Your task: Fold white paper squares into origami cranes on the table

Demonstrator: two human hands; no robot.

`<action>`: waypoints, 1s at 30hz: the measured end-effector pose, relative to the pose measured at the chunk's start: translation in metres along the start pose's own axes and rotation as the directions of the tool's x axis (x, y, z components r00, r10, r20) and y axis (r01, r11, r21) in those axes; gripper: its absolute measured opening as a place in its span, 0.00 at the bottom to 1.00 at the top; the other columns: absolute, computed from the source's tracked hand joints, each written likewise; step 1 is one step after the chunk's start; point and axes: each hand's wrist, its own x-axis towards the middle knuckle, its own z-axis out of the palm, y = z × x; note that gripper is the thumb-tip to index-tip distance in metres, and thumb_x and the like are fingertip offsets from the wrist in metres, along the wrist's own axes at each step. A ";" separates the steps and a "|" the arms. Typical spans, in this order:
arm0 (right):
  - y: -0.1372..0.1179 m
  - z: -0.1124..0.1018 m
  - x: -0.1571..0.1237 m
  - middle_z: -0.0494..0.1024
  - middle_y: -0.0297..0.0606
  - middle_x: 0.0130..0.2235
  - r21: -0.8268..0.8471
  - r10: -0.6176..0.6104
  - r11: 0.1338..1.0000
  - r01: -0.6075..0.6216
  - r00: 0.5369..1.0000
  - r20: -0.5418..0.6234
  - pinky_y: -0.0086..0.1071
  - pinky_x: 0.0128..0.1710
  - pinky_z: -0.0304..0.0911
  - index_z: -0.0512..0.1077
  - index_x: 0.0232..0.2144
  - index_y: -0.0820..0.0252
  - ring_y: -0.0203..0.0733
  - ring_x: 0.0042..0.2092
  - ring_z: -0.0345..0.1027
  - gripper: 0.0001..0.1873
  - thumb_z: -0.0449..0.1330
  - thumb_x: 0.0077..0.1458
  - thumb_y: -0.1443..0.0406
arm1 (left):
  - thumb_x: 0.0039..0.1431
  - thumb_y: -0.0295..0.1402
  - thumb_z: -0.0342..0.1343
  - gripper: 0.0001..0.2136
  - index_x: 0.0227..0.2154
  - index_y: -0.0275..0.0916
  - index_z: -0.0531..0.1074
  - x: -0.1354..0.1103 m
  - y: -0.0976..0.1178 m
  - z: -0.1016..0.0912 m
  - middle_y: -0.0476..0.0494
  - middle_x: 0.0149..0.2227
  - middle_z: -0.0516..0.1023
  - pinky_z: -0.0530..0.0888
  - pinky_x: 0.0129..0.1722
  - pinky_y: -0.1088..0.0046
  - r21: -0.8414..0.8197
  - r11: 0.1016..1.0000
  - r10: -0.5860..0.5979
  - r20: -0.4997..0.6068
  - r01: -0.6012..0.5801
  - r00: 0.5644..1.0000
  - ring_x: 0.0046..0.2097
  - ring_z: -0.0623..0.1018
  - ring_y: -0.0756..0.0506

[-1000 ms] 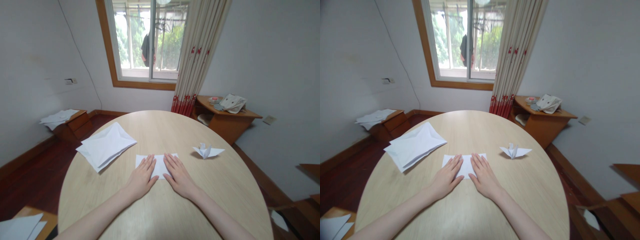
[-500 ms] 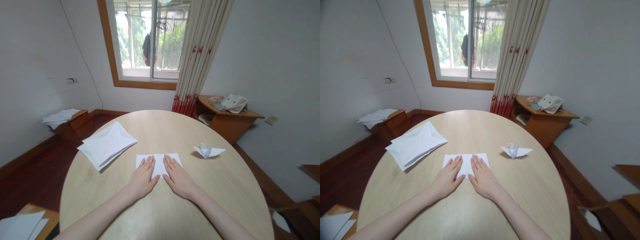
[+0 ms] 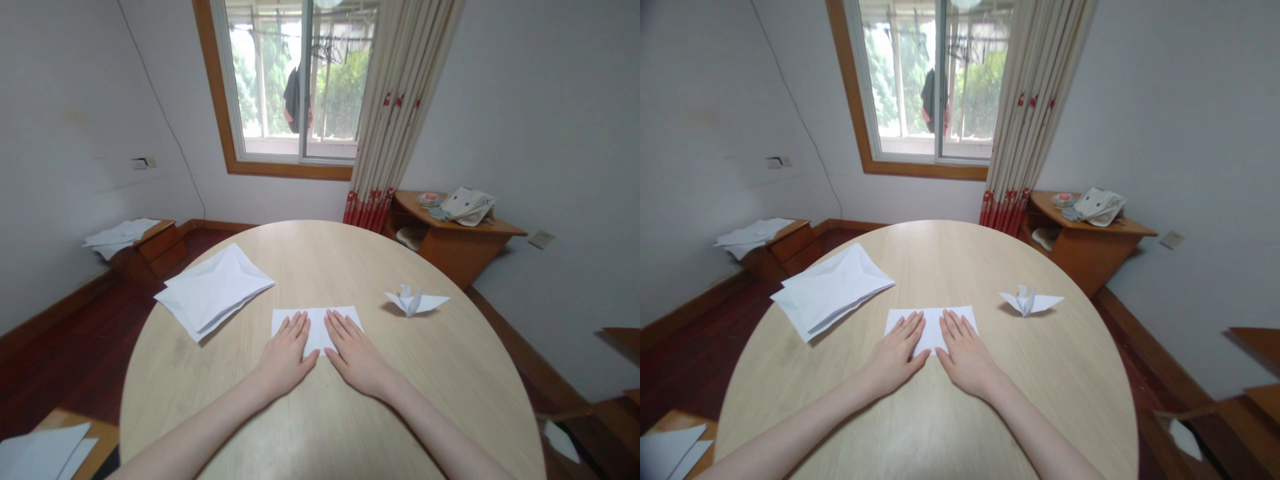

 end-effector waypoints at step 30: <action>0.026 -0.021 -0.006 0.46 0.33 0.67 0.187 0.041 0.980 -0.073 0.984 0.172 0.52 0.65 0.36 0.52 0.64 0.50 0.48 0.68 0.33 0.28 0.46 0.62 0.66 | 0.64 0.45 0.51 0.29 0.64 0.46 0.51 0.005 -0.038 -0.032 0.42 0.67 0.49 0.48 0.63 0.50 -0.172 0.979 0.147 0.240 -0.107 0.960 0.67 0.47 0.38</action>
